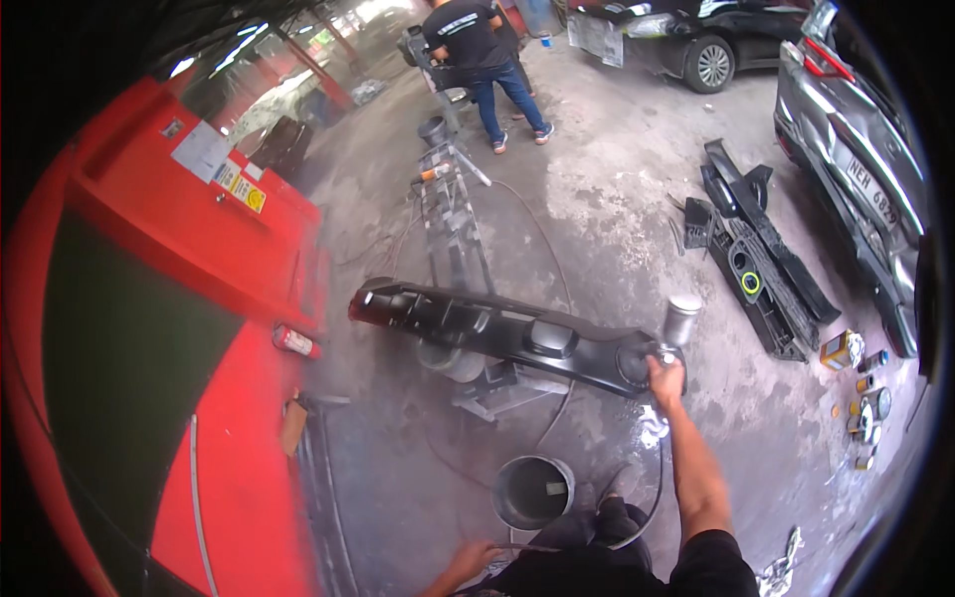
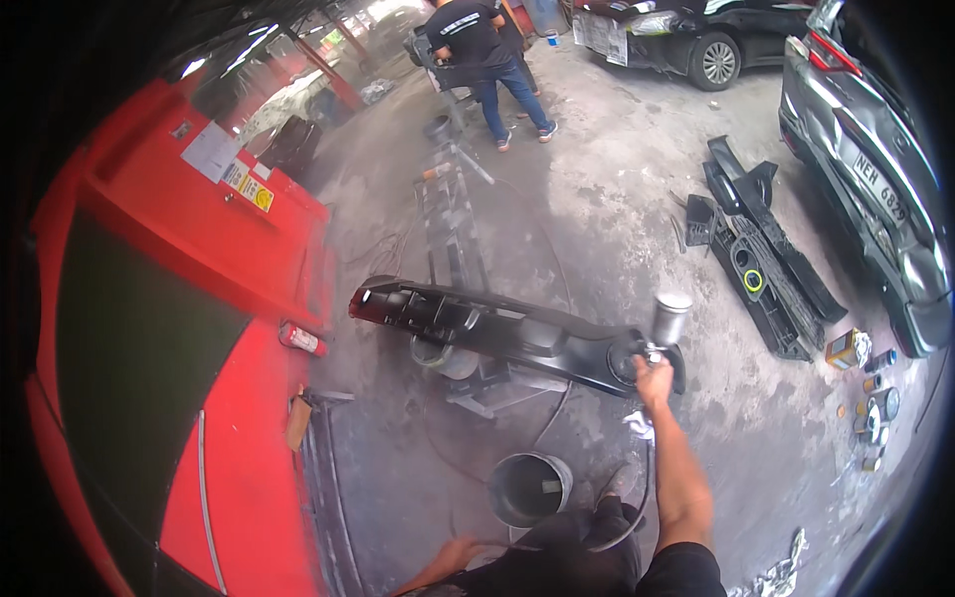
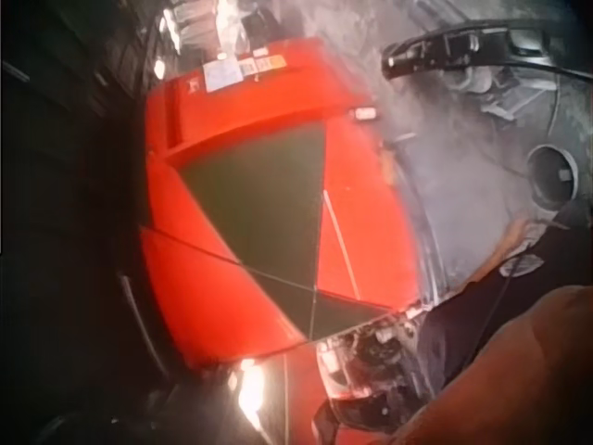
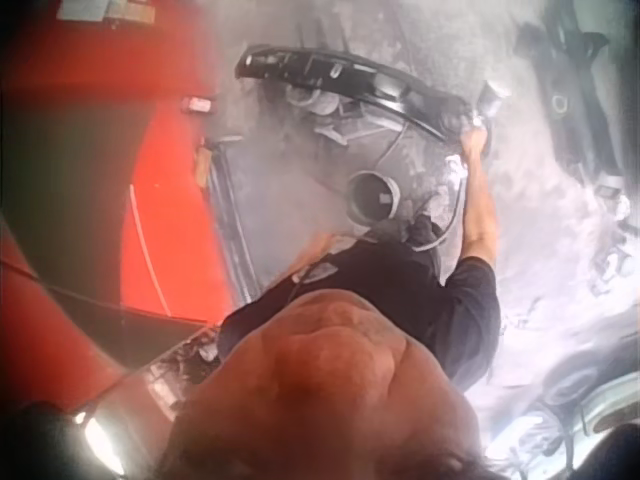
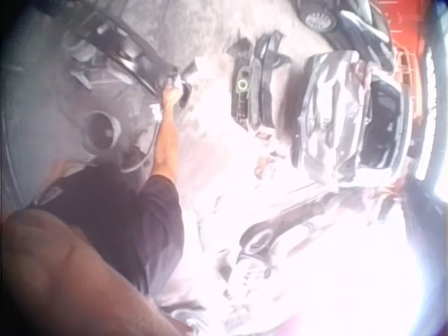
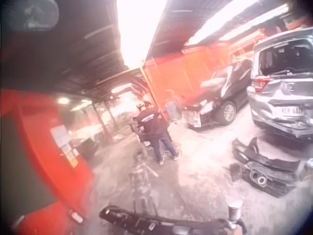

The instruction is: The person uses a spray gun to apply a coat of paint to a black car bumper mounted on a stand. They move the spray gun in steady, sweeping motions across the surface of the bumper, covering the entire area systematically. The person occasionally pauses to reposition the bumper or adjust their stance to reach different sections.

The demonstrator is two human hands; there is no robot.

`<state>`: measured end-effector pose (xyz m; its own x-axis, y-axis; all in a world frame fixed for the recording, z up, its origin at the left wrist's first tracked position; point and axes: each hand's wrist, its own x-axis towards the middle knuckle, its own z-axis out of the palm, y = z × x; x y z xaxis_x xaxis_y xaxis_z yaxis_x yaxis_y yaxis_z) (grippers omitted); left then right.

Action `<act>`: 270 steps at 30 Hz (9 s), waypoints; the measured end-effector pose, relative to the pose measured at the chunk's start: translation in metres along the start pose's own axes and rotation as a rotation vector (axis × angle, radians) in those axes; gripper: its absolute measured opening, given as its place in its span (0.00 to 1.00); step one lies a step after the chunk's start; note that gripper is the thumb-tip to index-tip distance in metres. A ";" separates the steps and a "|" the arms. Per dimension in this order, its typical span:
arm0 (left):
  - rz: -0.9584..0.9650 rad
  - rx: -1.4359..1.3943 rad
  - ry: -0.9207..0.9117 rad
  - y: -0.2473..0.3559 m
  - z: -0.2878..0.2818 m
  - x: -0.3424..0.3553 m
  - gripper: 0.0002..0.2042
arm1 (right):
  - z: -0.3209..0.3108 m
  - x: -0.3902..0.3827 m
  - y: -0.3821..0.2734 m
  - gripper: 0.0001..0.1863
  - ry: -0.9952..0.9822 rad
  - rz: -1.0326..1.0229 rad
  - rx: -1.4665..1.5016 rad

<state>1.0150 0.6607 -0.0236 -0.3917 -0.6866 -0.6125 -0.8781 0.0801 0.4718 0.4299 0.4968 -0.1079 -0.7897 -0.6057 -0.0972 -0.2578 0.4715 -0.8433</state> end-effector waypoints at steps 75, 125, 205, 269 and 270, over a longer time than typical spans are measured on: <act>0.108 0.367 -0.422 0.099 0.024 0.049 0.17 | -0.115 -0.167 0.081 0.31 -0.488 0.108 0.566; -0.213 0.045 -0.134 0.359 0.141 0.136 0.15 | -0.084 0.255 0.331 0.26 -0.245 0.130 -0.370; -0.046 0.088 -0.329 0.278 0.094 0.105 0.13 | -0.108 0.094 0.248 0.28 -0.205 0.213 0.318; 0.159 -0.112 0.207 0.022 0.088 0.015 0.13 | -0.084 -0.108 0.021 0.20 -0.319 -0.028 -0.034; 0.139 -0.133 0.224 0.020 0.091 0.010 0.12 | -0.069 -0.117 -0.033 0.20 -0.394 0.124 -0.030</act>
<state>0.9689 0.7210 -0.0778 -0.4227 -0.8193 -0.3874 -0.7707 0.1000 0.6294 0.4925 0.5959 -0.0321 -0.5439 -0.7391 -0.3973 -0.1947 0.5717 -0.7970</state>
